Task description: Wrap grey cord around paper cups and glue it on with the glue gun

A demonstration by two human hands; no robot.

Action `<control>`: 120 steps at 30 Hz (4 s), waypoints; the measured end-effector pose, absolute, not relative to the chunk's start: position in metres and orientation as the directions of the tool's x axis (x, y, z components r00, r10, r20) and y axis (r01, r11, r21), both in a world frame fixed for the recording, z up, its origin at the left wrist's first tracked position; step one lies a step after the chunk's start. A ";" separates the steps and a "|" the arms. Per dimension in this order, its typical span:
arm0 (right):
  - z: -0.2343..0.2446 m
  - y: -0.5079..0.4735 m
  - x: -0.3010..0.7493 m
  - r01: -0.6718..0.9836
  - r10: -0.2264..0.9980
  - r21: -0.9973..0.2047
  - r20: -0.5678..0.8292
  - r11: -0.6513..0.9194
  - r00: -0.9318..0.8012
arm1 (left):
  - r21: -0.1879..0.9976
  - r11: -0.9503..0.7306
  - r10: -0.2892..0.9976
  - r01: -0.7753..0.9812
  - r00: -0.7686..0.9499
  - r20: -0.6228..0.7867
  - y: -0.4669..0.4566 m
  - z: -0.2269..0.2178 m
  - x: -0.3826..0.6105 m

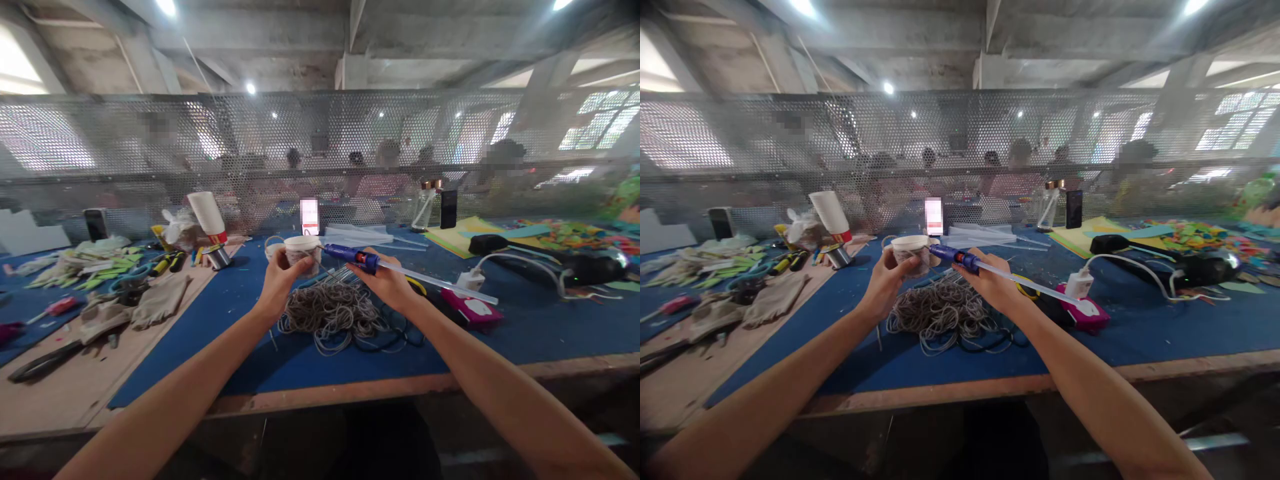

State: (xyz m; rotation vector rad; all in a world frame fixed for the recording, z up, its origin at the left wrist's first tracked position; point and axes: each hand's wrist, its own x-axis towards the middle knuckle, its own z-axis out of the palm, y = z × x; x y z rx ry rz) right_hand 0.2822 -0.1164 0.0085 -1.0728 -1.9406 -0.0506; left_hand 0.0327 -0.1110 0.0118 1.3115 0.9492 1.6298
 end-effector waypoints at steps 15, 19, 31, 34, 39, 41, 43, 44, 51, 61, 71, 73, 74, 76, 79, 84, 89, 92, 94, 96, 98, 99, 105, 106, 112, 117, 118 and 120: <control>0.010 -0.112 0.279 0.699 0.707 -0.458 0.700 0.549 -0.097 | 0.914 -0.338 0.941 -0.224 -0.041 0.337 -0.119 0.018 0.035; 0.015 -0.111 0.281 0.628 0.761 -0.586 0.648 0.512 -0.016 | 0.903 -0.269 0.956 -0.335 0.020 0.292 -0.119 0.018 0.035; 0.015 -0.081 0.312 0.288 0.962 -0.933 0.255 0.216 0.103 | 0.909 -0.200 0.975 -0.366 0.022 0.223 -0.119 0.019 0.034; 0.009 -0.072 0.322 0.255 0.988 -0.961 0.131 0.106 0.083 | 0.912 -0.202 0.973 -0.357 0.028 0.227 -0.119 0.018 0.035; -0.001 -0.065 0.333 0.353 0.992 -0.933 0.099 0.067 0.074 | 0.917 -0.196 0.975 -0.347 0.032 0.220 -0.121 0.019 0.036; -0.005 -0.064 0.336 0.410 0.992 -0.909 0.108 0.070 0.069 | 0.919 -0.190 0.975 -0.346 0.041 0.217 -0.121 0.019 0.037; -0.008 -0.062 0.340 0.487 0.991 -0.871 0.114 0.063 0.075 | 0.919 -0.181 0.976 -0.349 0.049 0.211 -0.121 0.018 0.037; -0.009 -0.062 0.342 0.534 0.990 -0.844 0.116 0.053 0.086 | 0.919 -0.179 0.976 -0.351 0.052 0.210 -0.121 0.017 0.037; -0.007 -0.061 0.350 0.807 0.976 -0.589 0.148 -0.042 0.159 | 0.924 -0.186 0.972 -0.335 0.073 0.222 -0.121 0.014 0.037; -0.002 -0.068 0.343 0.896 0.966 -0.410 0.114 -0.167 0.233 | 0.940 -0.198 0.976 -0.277 0.032 0.215 -0.120 0.011 0.037; 0.008 -0.085 0.312 0.798 0.852 -0.550 0.516 0.247 0.092 | 0.948 -0.286 0.958 -0.143 -0.060 0.280 -0.120 0.009 0.039; 0.012 -0.095 0.293 0.555 0.878 -0.711 0.472 0.431 -0.078 | 0.945 -0.316 0.948 -0.087 -0.079 0.310 -0.122 0.011 0.040; 0.013 -0.101 0.283 0.429 0.890 -0.782 0.426 0.452 -0.162 | 0.942 -0.329 0.942 -0.062 -0.089 0.323 -0.123 0.012 0.040; 0.012 -0.112 0.265 0.235 0.895 -0.882 0.334 0.407 -0.296 | 0.938 -0.347 0.934 -0.029 -0.107 0.342 -0.125 0.013 0.041; 0.008 -0.125 0.246 0.094 0.883 -0.947 0.247 0.307 -0.399 | 0.930 -0.368 0.922 -0.002 -0.129 0.364 -0.127 0.014 0.042; 0.005 -0.130 0.241 0.038 0.884 -0.971 0.197 0.235 -0.425 | 0.921 -0.381 0.912 0.085 -0.131 0.389 -0.128 0.012 0.042; 0.008 -0.127 0.246 0.081 0.883 -0.949 0.250 0.305 -0.397 | 0.905 -0.408 0.902 0.118 -0.098 0.420 -0.132 0.014 0.044; 0.012 -0.127 0.249 0.114 0.886 -0.927 0.297 0.356 -0.355 | 0.914 -0.389 0.910 0.114 -0.110 0.401 -0.133 0.014 0.044; 0.014 -0.129 0.251 0.099 0.889 -0.927 0.310 0.361 -0.338 | 0.919 -0.381 0.913 0.101 -0.116 0.392 -0.131 0.013 0.043; 0.017 -0.131 0.251 0.058 0.893 -0.939 0.303 0.340 -0.334 | 0.922 -0.380 0.915 0.079 -0.117 0.387 -0.130 0.012 0.043; 0.020 -0.133 0.252 0.031 0.899 -0.947 0.294 0.321 -0.326 | 0.924 -0.377 0.916 0.064 -0.119 0.382 -0.129 0.012 0.042; 0.021 -0.133 0.252 0.029 0.902 -0.947 0.294 0.319 -0.315 | 0.925 -0.374 0.917 0.063 -0.122 0.379 -0.129 0.012 0.042; 0.022 -0.131 0.254 0.096 0.912 -0.921 0.350 0.376 -0.214 | 0.921 -0.378 0.913 0.095 -0.124 0.388 -0.131 0.014 0.043; 0.022 -0.130 0.254 0.106 0.912 -0.918 0.356 0.382 -0.204 | 0.921 -0.378 0.914 0.098 -0.122 0.388 -0.131 0.014 0.043; 0.020 -0.126 0.256 0.133 0.910 -0.905 0.381 0.403 -0.166 | 0.927 -0.365 0.921 0.089 -0.110 0.374 -0.128 0.011 0.042; 0.020 -0.126 0.256 0.143 0.910 -0.902 0.388 0.408 -0.149 | 0.926 -0.359 0.924 0.117 -0.099 0.370 -0.128 0.010 0.041; 0.020 -0.126 0.256 0.146 0.910 -0.901 0.389 0.408 -0.143 | 0.926 -0.354 0.925 0.132 -0.095 0.367 -0.128 0.010 0.041; 0.019 -0.126 0.257 0.153 0.908 -0.897 0.396 0.414 -0.133 | 0.926 -0.346 0.929 0.149 -0.082 0.361 -0.129 0.010 0.041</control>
